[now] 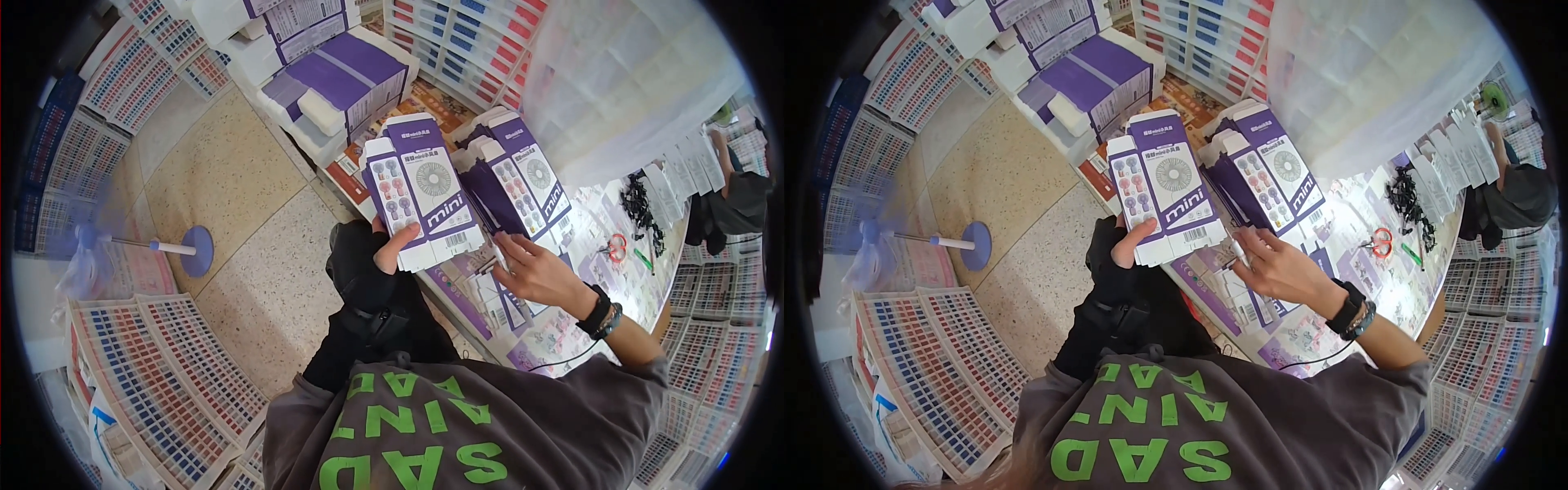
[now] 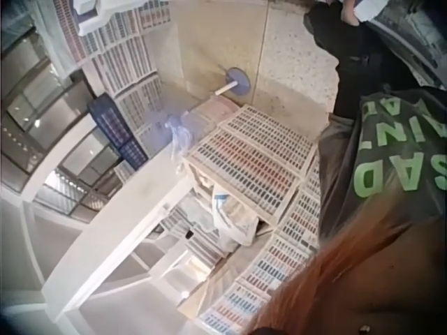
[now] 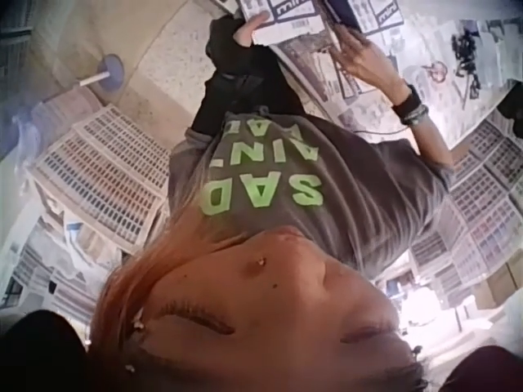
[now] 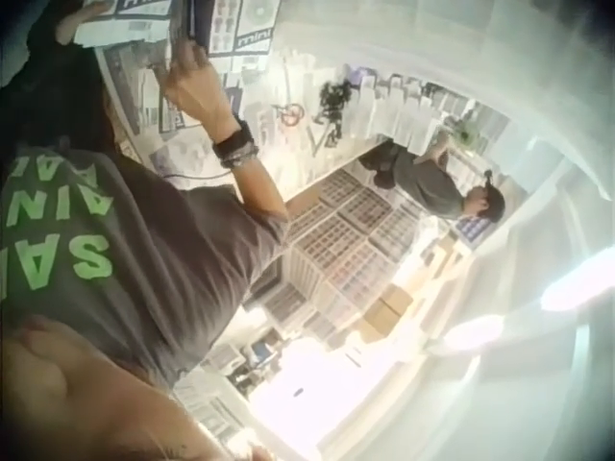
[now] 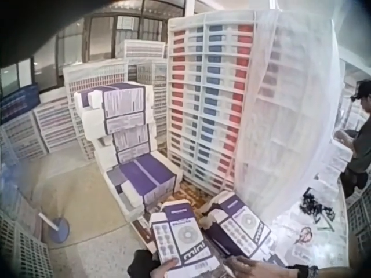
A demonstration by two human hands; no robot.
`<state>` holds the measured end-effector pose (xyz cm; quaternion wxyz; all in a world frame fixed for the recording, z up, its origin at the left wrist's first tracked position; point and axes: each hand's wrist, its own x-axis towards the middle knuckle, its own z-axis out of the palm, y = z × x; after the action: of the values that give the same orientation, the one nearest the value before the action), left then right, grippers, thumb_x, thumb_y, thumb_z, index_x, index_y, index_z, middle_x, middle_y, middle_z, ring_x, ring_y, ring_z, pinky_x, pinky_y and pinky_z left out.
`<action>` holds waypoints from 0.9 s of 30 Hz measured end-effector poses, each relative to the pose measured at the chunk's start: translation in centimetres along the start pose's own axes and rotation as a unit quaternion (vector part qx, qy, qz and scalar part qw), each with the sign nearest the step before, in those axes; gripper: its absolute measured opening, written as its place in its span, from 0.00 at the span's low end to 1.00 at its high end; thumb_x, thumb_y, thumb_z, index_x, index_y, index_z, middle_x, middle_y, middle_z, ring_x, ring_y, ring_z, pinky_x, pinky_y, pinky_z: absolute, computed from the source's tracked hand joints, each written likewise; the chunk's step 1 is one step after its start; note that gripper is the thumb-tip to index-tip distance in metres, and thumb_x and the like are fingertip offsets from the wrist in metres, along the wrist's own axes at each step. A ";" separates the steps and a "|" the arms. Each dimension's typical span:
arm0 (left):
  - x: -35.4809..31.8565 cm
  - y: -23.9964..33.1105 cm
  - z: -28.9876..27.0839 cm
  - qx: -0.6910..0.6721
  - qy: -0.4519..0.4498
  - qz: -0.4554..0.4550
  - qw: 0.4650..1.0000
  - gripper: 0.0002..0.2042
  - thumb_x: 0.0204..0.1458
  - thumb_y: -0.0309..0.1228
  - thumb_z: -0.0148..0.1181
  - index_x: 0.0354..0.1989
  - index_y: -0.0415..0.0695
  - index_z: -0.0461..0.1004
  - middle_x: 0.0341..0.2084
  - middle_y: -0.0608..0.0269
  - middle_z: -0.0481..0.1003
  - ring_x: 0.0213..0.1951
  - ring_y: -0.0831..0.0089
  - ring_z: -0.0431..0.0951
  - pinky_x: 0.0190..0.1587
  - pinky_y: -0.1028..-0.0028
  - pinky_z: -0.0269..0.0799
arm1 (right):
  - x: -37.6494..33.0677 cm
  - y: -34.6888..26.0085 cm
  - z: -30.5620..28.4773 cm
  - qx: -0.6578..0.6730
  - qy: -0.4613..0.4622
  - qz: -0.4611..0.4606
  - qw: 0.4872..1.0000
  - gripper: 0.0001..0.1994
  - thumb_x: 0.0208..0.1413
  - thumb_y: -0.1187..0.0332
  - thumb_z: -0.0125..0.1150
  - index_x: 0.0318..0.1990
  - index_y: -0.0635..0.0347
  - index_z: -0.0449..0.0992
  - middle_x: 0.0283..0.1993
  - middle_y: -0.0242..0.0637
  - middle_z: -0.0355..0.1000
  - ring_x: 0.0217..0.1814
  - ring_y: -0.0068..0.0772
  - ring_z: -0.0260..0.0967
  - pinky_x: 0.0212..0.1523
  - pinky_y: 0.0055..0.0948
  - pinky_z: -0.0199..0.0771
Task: Manually marking specific points on product boxes with a pen.
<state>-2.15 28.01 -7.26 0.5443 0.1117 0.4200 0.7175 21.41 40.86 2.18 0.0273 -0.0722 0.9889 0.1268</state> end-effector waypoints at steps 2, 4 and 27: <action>-0.1 -0.7 0.6 0.052 0.015 0.030 0.998 0.35 0.50 0.31 0.63 0.63 0.37 0.50 0.55 0.43 0.65 0.57 0.56 0.68 0.58 0.63 0.64 | 0.1 0.4 -2.1 0.052 0.070 -0.026 0.996 0.14 0.54 0.61 0.55 0.39 0.65 0.72 0.49 0.56 0.73 0.53 0.48 0.71 0.56 0.41 0.70; 0.7 -3.2 0.4 0.155 0.066 0.050 0.984 0.35 0.51 0.34 0.63 0.63 0.36 0.50 0.56 0.42 0.62 0.57 0.55 0.66 0.58 0.62 0.63 | 0.5 0.3 -2.9 0.168 0.104 0.032 0.980 0.15 0.55 0.60 0.55 0.40 0.64 0.71 0.48 0.55 0.73 0.51 0.47 0.72 0.54 0.39 0.71; -4.4 -0.6 1.4 0.351 0.107 0.167 0.915 0.15 0.47 0.33 0.71 0.25 0.40 0.69 0.15 0.67 0.72 0.18 0.86 0.68 0.21 0.81 0.62 | 8.8 -3.8 0.8 0.646 0.269 0.351 0.622 0.03 0.56 0.78 0.58 0.35 0.66 0.70 0.30 0.36 0.74 0.31 0.21 0.74 0.35 0.19 0.72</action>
<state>0.79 24.84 -5.53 0.2940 0.2866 0.6762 0.6117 13.35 36.26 -0.14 -0.2471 0.2860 0.7295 -0.5701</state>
